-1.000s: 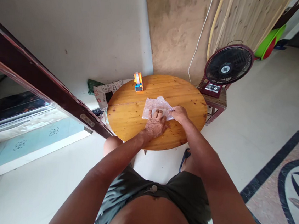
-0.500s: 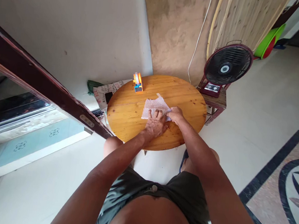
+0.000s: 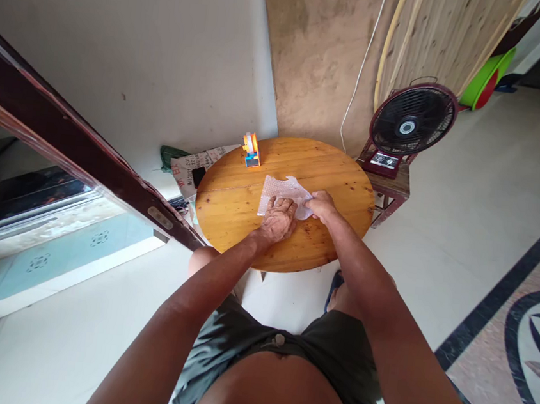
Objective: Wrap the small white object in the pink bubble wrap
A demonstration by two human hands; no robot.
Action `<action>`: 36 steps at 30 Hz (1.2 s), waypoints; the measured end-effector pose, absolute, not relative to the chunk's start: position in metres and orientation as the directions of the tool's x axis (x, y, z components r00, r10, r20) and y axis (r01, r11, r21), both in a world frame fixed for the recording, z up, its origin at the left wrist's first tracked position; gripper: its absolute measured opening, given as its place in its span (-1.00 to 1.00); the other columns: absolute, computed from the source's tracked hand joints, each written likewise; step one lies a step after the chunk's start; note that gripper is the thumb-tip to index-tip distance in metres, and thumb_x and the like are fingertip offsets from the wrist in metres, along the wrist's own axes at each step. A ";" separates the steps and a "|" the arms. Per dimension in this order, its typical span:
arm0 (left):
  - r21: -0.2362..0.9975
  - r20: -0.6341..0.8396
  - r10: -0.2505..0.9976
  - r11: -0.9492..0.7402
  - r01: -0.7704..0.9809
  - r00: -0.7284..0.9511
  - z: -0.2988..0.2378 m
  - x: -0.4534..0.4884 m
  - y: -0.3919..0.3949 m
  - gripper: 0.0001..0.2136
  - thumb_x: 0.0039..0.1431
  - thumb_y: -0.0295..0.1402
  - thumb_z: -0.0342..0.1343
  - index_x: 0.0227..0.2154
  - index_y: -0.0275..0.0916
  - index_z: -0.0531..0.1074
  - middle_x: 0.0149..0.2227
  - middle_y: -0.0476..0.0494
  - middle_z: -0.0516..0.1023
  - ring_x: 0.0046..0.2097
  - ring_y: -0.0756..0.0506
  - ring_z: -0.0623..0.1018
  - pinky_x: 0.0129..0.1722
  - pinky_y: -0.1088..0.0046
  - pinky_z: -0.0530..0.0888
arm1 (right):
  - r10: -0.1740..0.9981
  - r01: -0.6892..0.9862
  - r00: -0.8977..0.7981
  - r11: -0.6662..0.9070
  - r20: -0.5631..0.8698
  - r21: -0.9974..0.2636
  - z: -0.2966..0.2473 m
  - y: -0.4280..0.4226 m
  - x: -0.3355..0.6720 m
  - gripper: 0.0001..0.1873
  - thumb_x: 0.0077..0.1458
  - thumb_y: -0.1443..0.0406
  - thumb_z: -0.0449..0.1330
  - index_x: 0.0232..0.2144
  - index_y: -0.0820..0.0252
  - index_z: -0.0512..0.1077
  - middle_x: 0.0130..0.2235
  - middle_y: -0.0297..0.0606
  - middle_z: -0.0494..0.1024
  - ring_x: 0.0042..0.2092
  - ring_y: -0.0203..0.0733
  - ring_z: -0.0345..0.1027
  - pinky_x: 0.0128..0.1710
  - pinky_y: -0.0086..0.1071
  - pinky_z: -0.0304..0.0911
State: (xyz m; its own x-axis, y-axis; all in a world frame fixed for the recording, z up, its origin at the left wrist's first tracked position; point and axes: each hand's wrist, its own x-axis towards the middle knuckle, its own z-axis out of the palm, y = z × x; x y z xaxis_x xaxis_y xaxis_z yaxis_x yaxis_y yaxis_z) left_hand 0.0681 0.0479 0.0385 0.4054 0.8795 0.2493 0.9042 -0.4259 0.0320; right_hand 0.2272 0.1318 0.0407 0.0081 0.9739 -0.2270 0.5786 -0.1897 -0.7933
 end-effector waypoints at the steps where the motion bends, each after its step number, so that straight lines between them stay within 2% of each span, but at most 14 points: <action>1: 0.028 0.251 0.879 -0.425 0.905 0.405 0.040 0.069 0.049 -0.54 0.32 -0.27 0.00 0.23 -0.33 0.33 0.22 -0.35 0.41 0.25 -0.31 0.35 0.40 -0.04 0.08 | 0.971 0.556 0.003 -0.202 -0.241 -0.806 0.042 0.132 0.228 -0.95 -0.03 0.42 0.29 -0.41 0.27 0.53 -0.52 -0.34 0.51 -0.55 -0.36 0.31 -0.60 -0.56 0.12; 6: -0.036 0.240 0.861 -0.453 0.891 0.448 0.040 0.070 0.051 -0.58 0.39 -0.33 -0.09 0.25 -0.23 0.32 0.15 -0.32 0.45 0.20 -0.29 0.38 0.39 -0.09 0.04 | 0.960 0.421 -0.012 -0.249 -0.280 -0.872 0.038 0.134 0.234 -0.97 0.03 0.43 0.27 -0.45 0.28 0.49 -0.57 -0.38 0.46 -0.59 -0.40 0.26 -0.61 -0.57 0.14; 10: -0.069 0.253 0.865 -0.431 0.900 0.434 0.035 0.072 0.056 -0.65 0.39 -0.43 -0.12 0.13 -0.21 0.42 0.07 -0.30 0.48 0.14 -0.26 0.41 0.38 -0.06 0.06 | 0.958 0.321 -0.051 -0.253 -0.283 -0.913 0.032 0.135 0.241 -0.93 0.11 0.36 0.27 -0.41 0.28 0.51 -0.56 -0.35 0.50 -0.60 -0.40 0.28 -0.62 -0.57 0.18; 15: -0.066 0.259 0.899 -0.349 0.935 0.354 0.035 0.086 0.059 -0.70 0.36 -0.44 -0.09 0.01 -0.26 0.48 -0.01 -0.33 0.48 0.11 -0.31 0.41 0.34 -0.12 0.11 | 0.957 0.390 -0.099 -0.216 -0.273 -0.895 0.035 0.126 0.241 -0.86 0.11 0.28 0.32 -0.36 0.28 0.54 -0.45 -0.25 0.61 -0.55 -0.33 0.42 -0.61 -0.55 0.22; 18: -0.047 0.263 0.911 -0.315 0.948 0.316 0.035 0.091 0.057 -0.66 0.36 -0.41 -0.07 0.11 -0.30 0.43 0.02 -0.36 0.47 0.13 -0.34 0.40 0.34 -0.14 0.12 | 0.959 0.462 -0.074 -0.210 -0.274 -0.861 0.036 0.125 0.237 -0.84 0.12 0.26 0.30 -0.30 0.27 0.56 -0.35 -0.19 0.65 -0.48 -0.27 0.49 -0.52 -0.50 0.32; 21: -0.022 0.298 0.898 -0.333 0.943 0.325 0.032 0.089 0.055 -0.56 0.37 -0.37 -0.07 0.26 -0.37 0.29 0.09 -0.40 0.46 0.16 -0.34 0.40 0.35 -0.11 0.11 | 0.993 0.599 -0.013 -0.084 -0.114 -0.796 0.031 0.128 0.237 -0.63 0.02 0.26 0.37 -0.08 0.21 0.55 -0.17 -0.16 0.66 -0.25 -0.13 0.57 -0.24 -0.35 0.46; 24: -0.002 0.325 0.889 -0.342 0.940 0.324 0.028 0.084 0.053 -0.53 0.37 -0.35 -0.08 0.29 -0.39 0.22 0.14 -0.40 0.45 0.19 -0.31 0.40 0.37 -0.08 0.09 | 0.991 0.677 -0.025 0.116 0.135 -0.727 0.022 0.130 0.241 -0.36 -0.04 0.31 0.39 0.14 0.16 0.44 0.01 -0.14 0.61 0.01 -0.07 0.51 0.08 -0.24 0.38; 26: 0.011 0.320 0.892 -0.340 0.940 0.319 0.027 0.082 0.053 -0.54 0.38 -0.35 -0.09 0.29 -0.37 0.22 0.16 -0.38 0.45 0.21 -0.30 0.39 0.38 -0.06 0.08 | 0.975 0.658 -0.076 0.207 0.209 -0.724 0.017 0.129 0.245 -0.34 -0.02 0.36 0.36 0.17 0.13 0.41 0.10 -0.14 0.55 0.08 -0.10 0.46 0.13 -0.25 0.34; 29: 0.027 0.313 0.901 -0.323 0.946 0.299 0.027 0.085 0.054 -0.56 0.39 -0.31 -0.10 0.27 -0.36 0.25 0.16 -0.38 0.45 0.22 -0.30 0.38 0.39 -0.05 0.06 | 0.982 0.666 -0.128 0.186 0.136 -0.723 0.018 0.128 0.249 -0.27 -0.01 0.35 0.37 0.23 0.14 0.35 0.12 -0.13 0.54 0.09 -0.10 0.46 0.14 -0.26 0.32; 32: 0.047 0.307 0.922 -0.261 0.964 0.235 0.030 0.091 0.054 -0.56 0.41 -0.28 -0.10 0.25 -0.34 0.27 0.14 -0.40 0.45 0.19 -0.30 0.40 0.37 -0.03 0.10 | 0.993 0.732 -0.117 0.089 0.004 -0.675 0.026 0.131 0.246 -0.13 -0.04 0.21 0.44 0.29 0.19 0.27 0.13 -0.07 0.55 0.12 -0.05 0.44 0.15 -0.26 0.29; 36: 0.065 0.293 0.941 -0.195 0.979 0.168 0.031 0.099 0.055 -0.55 0.39 -0.28 -0.08 0.27 -0.34 0.26 0.11 -0.41 0.46 0.18 -0.32 0.40 0.36 -0.05 0.11 | 0.998 0.814 -0.050 0.014 -0.047 -0.581 0.034 0.135 0.238 -0.20 -0.05 0.20 0.43 0.24 0.21 0.35 0.14 -0.02 0.55 0.15 -0.03 0.43 0.08 -0.34 0.30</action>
